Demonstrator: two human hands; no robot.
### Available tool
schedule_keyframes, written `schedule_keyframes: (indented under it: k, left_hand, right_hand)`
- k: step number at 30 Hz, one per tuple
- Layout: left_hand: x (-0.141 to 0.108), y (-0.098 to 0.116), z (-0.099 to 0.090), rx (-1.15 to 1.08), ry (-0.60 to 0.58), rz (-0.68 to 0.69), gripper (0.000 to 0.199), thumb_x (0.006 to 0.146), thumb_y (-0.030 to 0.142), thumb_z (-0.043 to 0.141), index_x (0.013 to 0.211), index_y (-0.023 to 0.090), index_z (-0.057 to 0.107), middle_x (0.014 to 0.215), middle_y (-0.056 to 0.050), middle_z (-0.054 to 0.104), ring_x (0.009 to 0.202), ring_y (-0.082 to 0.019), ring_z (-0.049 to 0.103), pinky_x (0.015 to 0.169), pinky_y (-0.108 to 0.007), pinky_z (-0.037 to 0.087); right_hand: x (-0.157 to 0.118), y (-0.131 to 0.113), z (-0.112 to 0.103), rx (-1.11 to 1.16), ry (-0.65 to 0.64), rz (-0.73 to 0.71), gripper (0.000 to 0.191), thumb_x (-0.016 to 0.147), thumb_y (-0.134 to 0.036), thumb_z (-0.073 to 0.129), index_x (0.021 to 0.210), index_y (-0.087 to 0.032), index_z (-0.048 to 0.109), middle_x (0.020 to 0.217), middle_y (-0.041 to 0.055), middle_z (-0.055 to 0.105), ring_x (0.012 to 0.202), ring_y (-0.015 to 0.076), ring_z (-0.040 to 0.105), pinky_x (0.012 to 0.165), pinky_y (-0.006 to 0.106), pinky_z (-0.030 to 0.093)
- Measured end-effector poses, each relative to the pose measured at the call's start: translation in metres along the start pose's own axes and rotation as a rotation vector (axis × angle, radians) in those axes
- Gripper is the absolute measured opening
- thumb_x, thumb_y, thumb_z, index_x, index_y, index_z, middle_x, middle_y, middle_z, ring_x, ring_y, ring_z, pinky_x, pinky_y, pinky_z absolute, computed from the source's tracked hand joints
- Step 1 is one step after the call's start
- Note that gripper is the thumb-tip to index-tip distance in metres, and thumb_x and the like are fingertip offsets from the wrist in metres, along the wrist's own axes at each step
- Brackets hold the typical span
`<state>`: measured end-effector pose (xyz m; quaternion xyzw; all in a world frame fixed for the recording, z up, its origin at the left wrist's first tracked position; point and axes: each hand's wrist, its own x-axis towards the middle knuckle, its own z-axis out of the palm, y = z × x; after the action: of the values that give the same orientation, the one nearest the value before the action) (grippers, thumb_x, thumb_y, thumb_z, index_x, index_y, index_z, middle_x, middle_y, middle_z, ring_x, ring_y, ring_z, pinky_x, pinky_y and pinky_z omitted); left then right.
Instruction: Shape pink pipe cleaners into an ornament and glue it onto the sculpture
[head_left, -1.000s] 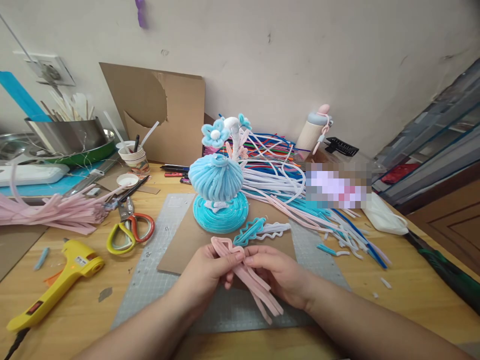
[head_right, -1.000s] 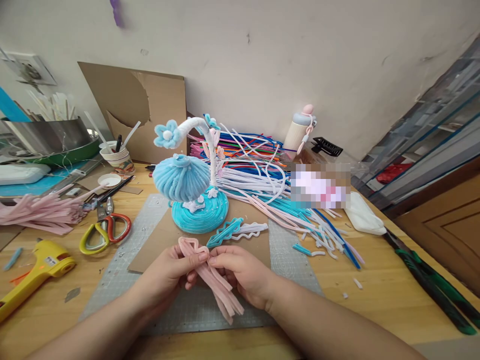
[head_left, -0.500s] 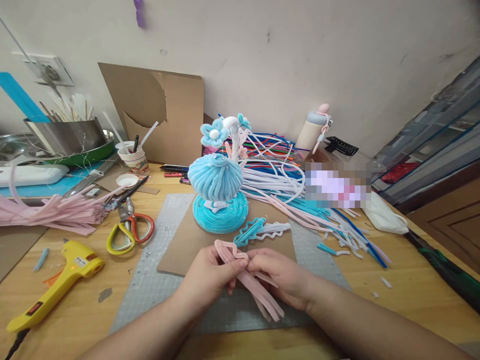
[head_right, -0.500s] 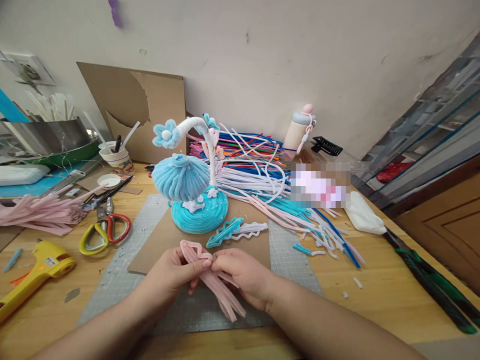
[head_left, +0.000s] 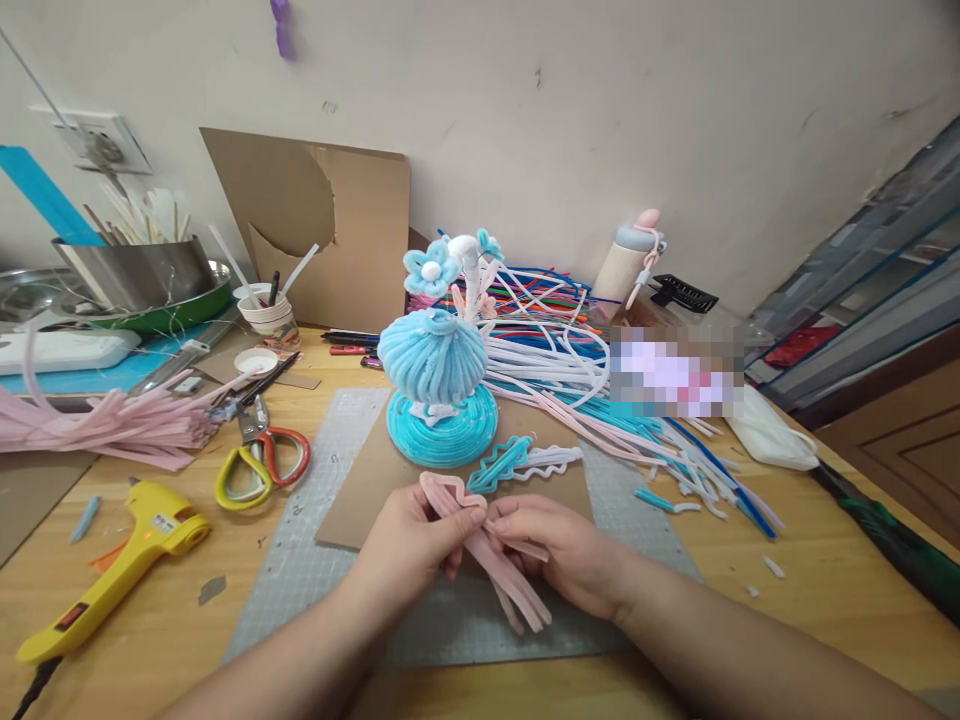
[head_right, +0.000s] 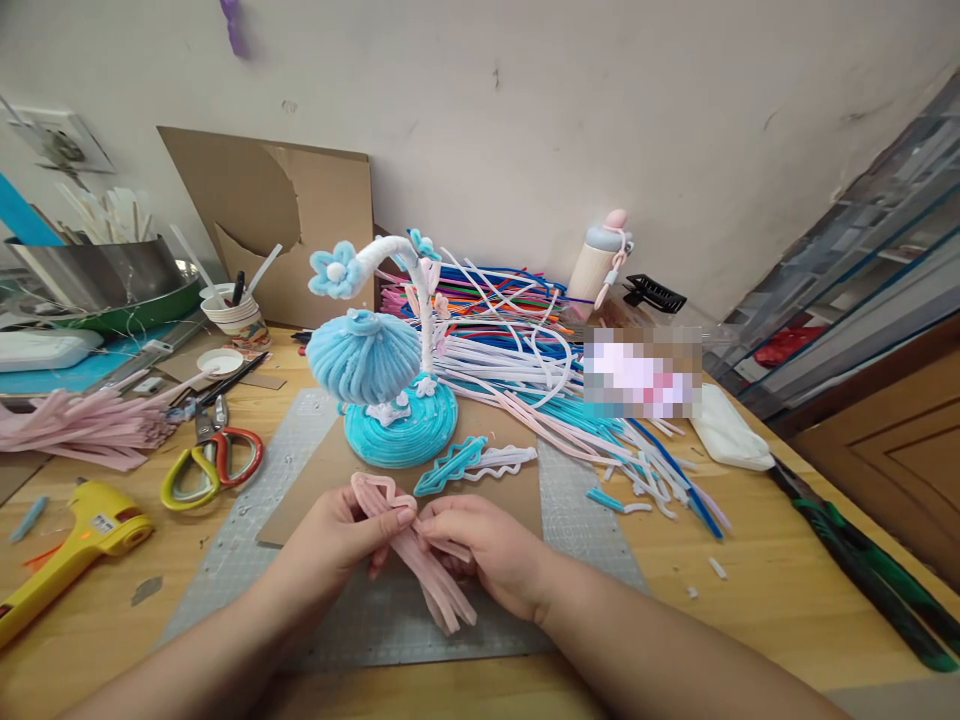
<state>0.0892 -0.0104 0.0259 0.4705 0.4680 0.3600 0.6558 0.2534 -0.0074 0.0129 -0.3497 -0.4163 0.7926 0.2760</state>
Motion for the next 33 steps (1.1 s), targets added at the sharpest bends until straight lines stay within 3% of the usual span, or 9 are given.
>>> schedule_keyframes:
  k: [7, 15, 26, 33]
  left_hand:
    - [0.0, 0.003, -0.002, -0.08, 0.074, -0.02, 0.03, 0.071, 0.039, 0.067, 0.061, 0.014, 0.055, 0.046, 0.004, 0.048, 0.038, -0.006, 0.038, 0.04, -0.019, 0.027]
    - [0.001, 0.0, -0.001, -0.193, -0.019, -0.058, 0.028, 0.072, 0.037, 0.068, 0.065, 0.015, 0.052, 0.05, 0.004, 0.047, 0.042, -0.005, 0.036, 0.039, -0.017, 0.028]
    - [0.001, -0.005, -0.001, -0.147, -0.12, -0.029, 0.025, 0.074, 0.035, 0.066, 0.068, 0.014, 0.054, 0.058, -0.001, 0.061, 0.042, -0.006, 0.041, 0.04, -0.018, 0.031]
    - [0.004, -0.011, 0.0, -0.098, -0.133, -0.057, 0.028, 0.067, 0.035, 0.07, 0.063, 0.015, 0.052, 0.048, 0.003, 0.051, 0.039, -0.007, 0.041, 0.036, -0.017, 0.032]
  right_hand:
    - [-0.002, -0.006, -0.005, 0.159, 0.035, 0.01, 0.016, 0.069, -0.028, 0.062, 0.07, -0.012, 0.061, 0.066, 0.0008, 0.054, 0.057, 0.0105, 0.046, 0.055, 0.023, 0.033]
    - [0.0, -0.001, -0.005, 0.199, 0.019, -0.002, 0.01, 0.068, -0.021, 0.059, 0.061, -0.012, 0.058, 0.061, 0.0004, 0.052, 0.057, 0.0108, 0.045, 0.056, 0.023, 0.033]
    - [0.0, -0.002, -0.001, 0.064, 0.002, -0.005, 0.021, 0.071, -0.023, 0.054, 0.053, -0.015, 0.051, 0.055, -0.0012, 0.048, 0.054, 0.0112, 0.042, 0.055, 0.025, 0.03]
    - [0.0, 0.002, -0.005, -0.048, -0.033, 0.018, 0.022, 0.067, -0.018, 0.051, 0.045, -0.015, 0.046, 0.045, -0.0031, 0.042, 0.046, 0.0089, 0.033, 0.048, 0.024, 0.021]
